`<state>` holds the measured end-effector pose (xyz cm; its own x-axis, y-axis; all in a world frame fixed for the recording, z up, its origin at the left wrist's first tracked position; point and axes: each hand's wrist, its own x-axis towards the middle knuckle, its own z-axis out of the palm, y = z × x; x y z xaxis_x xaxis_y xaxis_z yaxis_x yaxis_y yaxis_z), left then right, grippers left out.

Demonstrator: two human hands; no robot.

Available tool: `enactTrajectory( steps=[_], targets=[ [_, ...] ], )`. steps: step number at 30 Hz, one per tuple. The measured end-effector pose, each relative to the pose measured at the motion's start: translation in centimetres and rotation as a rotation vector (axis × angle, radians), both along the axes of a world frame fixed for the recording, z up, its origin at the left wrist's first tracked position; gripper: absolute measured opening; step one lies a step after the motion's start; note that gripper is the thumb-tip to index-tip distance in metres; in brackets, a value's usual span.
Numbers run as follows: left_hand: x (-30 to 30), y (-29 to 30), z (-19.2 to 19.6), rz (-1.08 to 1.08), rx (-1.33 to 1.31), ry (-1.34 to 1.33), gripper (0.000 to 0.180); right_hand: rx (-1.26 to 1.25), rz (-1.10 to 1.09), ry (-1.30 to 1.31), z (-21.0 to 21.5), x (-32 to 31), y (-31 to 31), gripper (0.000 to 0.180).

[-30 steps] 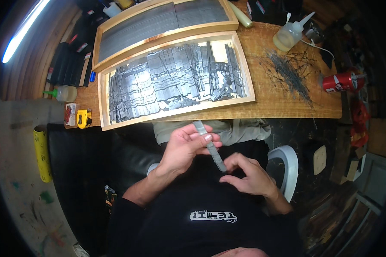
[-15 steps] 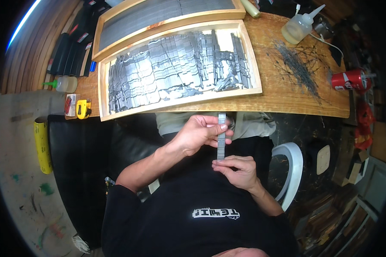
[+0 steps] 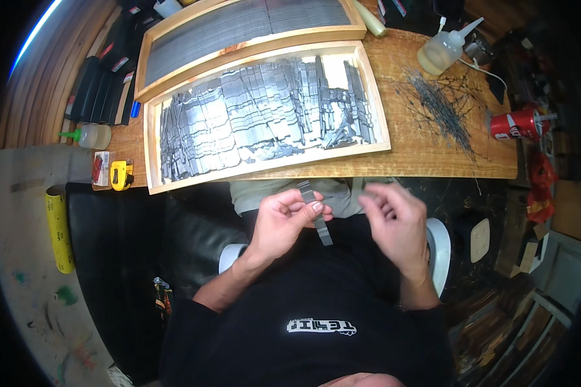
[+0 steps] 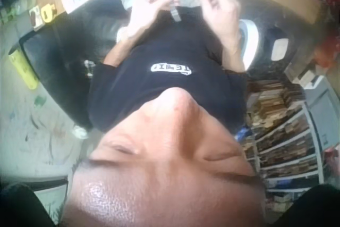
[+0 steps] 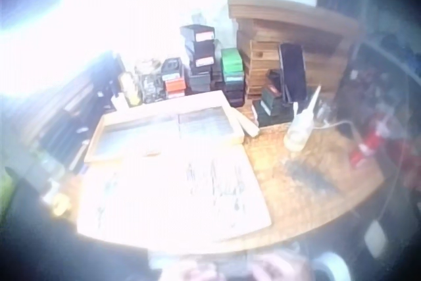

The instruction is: The person sits at a workbench and repeatedly picks up small gray strips, folds or bends them, and places them into a wooden tray. The person also wipes the strips with a cloth and occasionally lifts the tray lid to arrange the contents.

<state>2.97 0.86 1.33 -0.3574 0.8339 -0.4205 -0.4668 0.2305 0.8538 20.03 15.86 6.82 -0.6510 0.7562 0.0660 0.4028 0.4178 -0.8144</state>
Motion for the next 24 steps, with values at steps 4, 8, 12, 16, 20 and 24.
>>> enactTrajectory(
  steps=[4, 8, 12, 16, 20, 24],
  targets=[
    [0.3, -1.1, -1.5, 0.079, 0.024, -0.03, 0.019, 0.269, -0.031, -0.1, 2.0, -5.0, 4.1, 0.014],
    [0.0, -1.5, -1.1, 0.07, 0.025, -0.055, 0.019, 0.327, 0.089, -0.338, 1.7, -8.6, 7.7, 0.021],
    [-0.4, -2.2, -1.3, 0.088, 0.042, -0.141, 0.02, 0.328, 0.063, -0.481, 2.0, -9.9, 7.6, 0.021],
    [-0.6, -2.3, -1.7, 0.076, 0.044, -0.204, 0.022, 0.334, 0.043, -0.518, 2.4, -10.5, 7.7, 0.019],
    [-0.8, -2.2, -1.9, 0.066, 0.035, -0.183, 0.023, 0.313, 0.026, -0.557, 2.5, -11.3, 7.7, 0.017],
    [-1.0, -2.2, -2.4, 0.075, 0.052, -0.204, 0.025, 0.321, 0.02, -0.571, 2.5, -11.7, 8.0, 0.018]
  ],
)
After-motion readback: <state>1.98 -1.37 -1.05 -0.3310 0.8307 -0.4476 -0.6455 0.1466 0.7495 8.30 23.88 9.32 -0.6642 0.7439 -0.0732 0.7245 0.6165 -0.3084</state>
